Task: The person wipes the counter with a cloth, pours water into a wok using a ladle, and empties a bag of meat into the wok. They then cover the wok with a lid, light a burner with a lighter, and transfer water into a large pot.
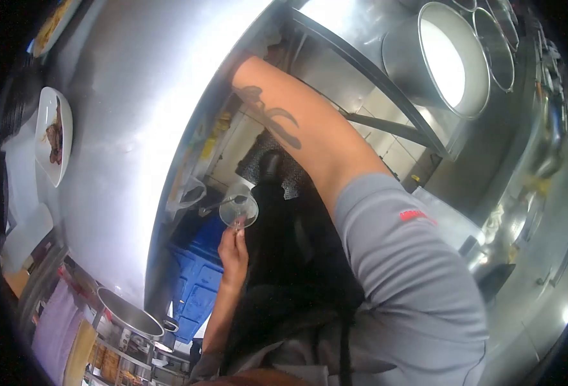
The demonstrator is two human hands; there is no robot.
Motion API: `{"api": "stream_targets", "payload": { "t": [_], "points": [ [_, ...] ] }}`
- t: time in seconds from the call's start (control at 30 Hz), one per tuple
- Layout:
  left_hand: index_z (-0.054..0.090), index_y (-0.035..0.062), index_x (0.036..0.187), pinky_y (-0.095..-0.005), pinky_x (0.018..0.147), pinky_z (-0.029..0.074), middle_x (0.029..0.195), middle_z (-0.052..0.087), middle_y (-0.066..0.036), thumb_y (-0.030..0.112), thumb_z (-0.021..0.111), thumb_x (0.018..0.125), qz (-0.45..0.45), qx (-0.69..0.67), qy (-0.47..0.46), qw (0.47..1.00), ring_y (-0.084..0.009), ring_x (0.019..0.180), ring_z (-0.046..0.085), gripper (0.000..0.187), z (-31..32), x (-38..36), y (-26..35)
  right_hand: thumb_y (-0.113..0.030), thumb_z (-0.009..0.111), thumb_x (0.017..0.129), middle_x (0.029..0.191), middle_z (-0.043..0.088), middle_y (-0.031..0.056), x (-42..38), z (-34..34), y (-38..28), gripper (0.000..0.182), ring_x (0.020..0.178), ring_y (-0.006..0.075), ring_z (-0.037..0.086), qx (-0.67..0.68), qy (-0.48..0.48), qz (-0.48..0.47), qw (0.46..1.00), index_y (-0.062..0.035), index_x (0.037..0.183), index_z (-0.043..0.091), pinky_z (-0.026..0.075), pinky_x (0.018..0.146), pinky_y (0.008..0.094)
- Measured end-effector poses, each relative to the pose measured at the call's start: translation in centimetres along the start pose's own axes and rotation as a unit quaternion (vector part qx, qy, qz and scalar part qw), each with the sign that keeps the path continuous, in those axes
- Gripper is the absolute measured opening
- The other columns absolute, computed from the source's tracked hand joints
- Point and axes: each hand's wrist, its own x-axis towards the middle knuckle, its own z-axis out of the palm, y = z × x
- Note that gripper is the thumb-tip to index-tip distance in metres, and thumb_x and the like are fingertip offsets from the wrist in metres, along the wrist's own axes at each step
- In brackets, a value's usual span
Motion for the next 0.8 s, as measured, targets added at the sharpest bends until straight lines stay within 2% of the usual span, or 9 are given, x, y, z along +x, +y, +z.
{"api": "stream_targets", "payload": {
  "t": [0.07, 0.27, 0.37, 0.4, 0.5, 0.6, 0.67, 0.73, 0.8],
  "points": [
    [0.060, -0.0012, 0.110, -0.0340, 0.085, 0.047, 0.106, 0.064, -0.018, 0.002, 0.051, 0.092, 0.004, 0.013, 0.001, 1.000, -0.0294, 0.097, 0.062, 0.021, -0.4, -0.7, -0.1, -0.009, 0.065, 0.079, 0.102, 0.064, 0.0154, -0.4, -0.6, -0.1, 0.029, 0.088, 0.0296, 0.064, 0.005, 0.017, -0.012, 1.000, -0.0020, 0.107, 0.060, 0.051, 0.071, 0.0368],
    [0.060, -0.0013, 0.109, -0.0353, 0.085, 0.048, 0.106, 0.064, -0.018, 0.002, 0.051, 0.092, 0.010, 0.026, 0.002, 1.000, -0.0294, 0.097, 0.063, 0.020, -1.2, -1.6, 0.6, -0.009, 0.066, 0.079, 0.101, 0.064, 0.0155, -3.6, -4.1, -1.6, 0.029, 0.088, 0.0301, 0.064, 0.073, 0.086, -0.067, 0.991, -0.0019, 0.106, 0.060, 0.052, 0.071, 0.0372],
    [0.060, -0.0017, 0.108, -0.0347, 0.085, 0.048, 0.105, 0.064, -0.018, 0.003, 0.051, 0.092, 0.020, 0.027, 0.005, 0.999, -0.0293, 0.097, 0.063, 0.019, -1.2, -1.8, 1.0, -0.008, 0.065, 0.082, 0.079, 0.063, 0.0096, -9.7, -11.4, -2.3, 0.019, 0.067, 0.0210, 0.061, 0.226, -0.039, 0.044, 0.972, 0.0010, 0.098, 0.061, 0.050, 0.061, 0.0329],
    [0.060, -0.0018, 0.108, -0.0346, 0.085, 0.048, 0.105, 0.064, -0.018, 0.003, 0.051, 0.092, 0.025, 0.024, 0.004, 0.999, -0.0293, 0.097, 0.063, 0.019, -1.0, -1.6, 1.1, -0.010, 0.065, 0.083, 0.073, 0.061, 0.0066, -10.9, -13.8, -2.7, 0.017, 0.061, 0.0163, 0.058, 0.282, -0.137, 0.164, 0.935, 0.0018, 0.095, 0.061, 0.048, 0.058, 0.0305],
    [0.060, -0.0021, 0.108, -0.0343, 0.085, 0.048, 0.104, 0.064, -0.018, 0.003, 0.051, 0.092, 0.032, 0.016, -0.006, 0.999, -0.0290, 0.096, 0.063, 0.019, -1.0, -2.0, 1.5, -0.020, 0.063, 0.086, 0.080, 0.064, 0.0122, -13.5, -20.7, -3.9, 0.022, 0.071, 0.0220, 0.061, 0.369, -0.134, 0.240, 0.888, 0.0005, 0.093, 0.063, 0.048, 0.065, 0.0329],
    [0.060, -0.0024, 0.107, -0.0342, 0.085, 0.048, 0.103, 0.064, -0.018, 0.003, 0.051, 0.092, 0.042, 0.007, -0.010, 0.999, -0.0291, 0.096, 0.063, 0.018, -0.8, -2.0, 2.5, -0.025, 0.065, 0.087, 0.077, 0.063, 0.0071, -13.0, -30.1, -4.8, 0.026, 0.066, 0.0136, 0.058, 0.468, -0.112, 0.314, 0.818, 0.0009, 0.093, 0.063, 0.047, 0.059, 0.0280],
    [0.060, -0.0024, 0.107, -0.0341, 0.084, 0.048, 0.102, 0.064, -0.018, 0.003, 0.051, 0.092, 0.057, 0.004, -0.009, 0.998, -0.0297, 0.094, 0.063, 0.018, -0.7, -1.8, 3.5, -0.024, 0.065, 0.088, 0.076, 0.063, 0.0036, -12.3, -35.0, -3.7, 0.025, 0.064, 0.0085, 0.057, 0.434, -0.100, 0.327, 0.834, 0.0010, 0.094, 0.063, 0.046, 0.054, 0.0245],
    [0.060, -0.0025, 0.106, -0.0342, 0.083, 0.048, 0.100, 0.064, -0.019, 0.003, 0.051, 0.092, 0.070, 0.007, -0.014, 0.997, -0.0303, 0.093, 0.063, 0.018, -0.6, -1.8, 4.0, -0.020, 0.065, 0.088, 0.075, 0.063, 0.0033, -10.8, -40.8, -3.4, 0.021, 0.060, 0.0079, 0.057, 0.437, -0.056, 0.315, 0.841, -0.0001, 0.093, 0.064, 0.045, 0.051, 0.0221],
    [0.059, -0.0026, 0.106, -0.0344, 0.082, 0.048, 0.099, 0.064, -0.019, 0.004, 0.051, 0.092, 0.070, 0.008, -0.019, 0.997, -0.0309, 0.092, 0.063, 0.017, -0.5, -1.9, 4.3, -0.019, 0.065, 0.088, 0.076, 0.064, 0.0035, -8.8, -45.1, -3.5, 0.019, 0.060, 0.0083, 0.058, 0.432, 0.040, 0.349, 0.831, -0.0007, 0.092, 0.065, 0.045, 0.051, 0.0228]
  ]
}}
